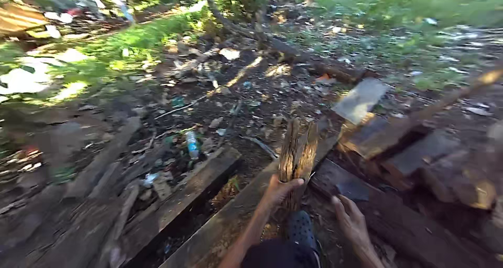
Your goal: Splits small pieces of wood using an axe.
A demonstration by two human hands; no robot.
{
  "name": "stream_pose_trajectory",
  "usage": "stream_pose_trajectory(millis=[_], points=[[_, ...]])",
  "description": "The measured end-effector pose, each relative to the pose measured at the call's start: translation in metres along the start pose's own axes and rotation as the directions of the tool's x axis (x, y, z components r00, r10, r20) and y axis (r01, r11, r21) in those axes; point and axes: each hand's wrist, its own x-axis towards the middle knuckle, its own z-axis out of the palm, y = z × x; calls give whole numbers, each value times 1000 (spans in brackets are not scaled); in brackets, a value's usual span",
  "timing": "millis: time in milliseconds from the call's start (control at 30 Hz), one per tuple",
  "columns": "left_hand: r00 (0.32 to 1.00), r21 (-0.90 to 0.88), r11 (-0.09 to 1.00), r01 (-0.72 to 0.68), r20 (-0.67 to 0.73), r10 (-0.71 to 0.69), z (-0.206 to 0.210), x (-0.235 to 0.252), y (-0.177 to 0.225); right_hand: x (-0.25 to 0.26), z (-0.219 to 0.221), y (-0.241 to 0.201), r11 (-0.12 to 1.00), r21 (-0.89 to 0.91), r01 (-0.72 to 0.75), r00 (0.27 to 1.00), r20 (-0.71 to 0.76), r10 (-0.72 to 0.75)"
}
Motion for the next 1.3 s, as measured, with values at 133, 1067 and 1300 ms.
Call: stream_pose_trajectory(millis=[133, 1067, 1300], points=[[991, 96, 995, -6, 137, -8, 27, 8, 4, 15, 38, -71, 954, 299, 7, 998, 59, -26], [951, 421, 893, 158, 180, -252, 59, -1, -65, 15, 31, -28, 722, 614, -319, 916, 4, 401], [888, 759, 645, -85, 352, -297, 66, -4, -85, -1, 29, 6, 602, 709, -366, 854, -1, 520]])
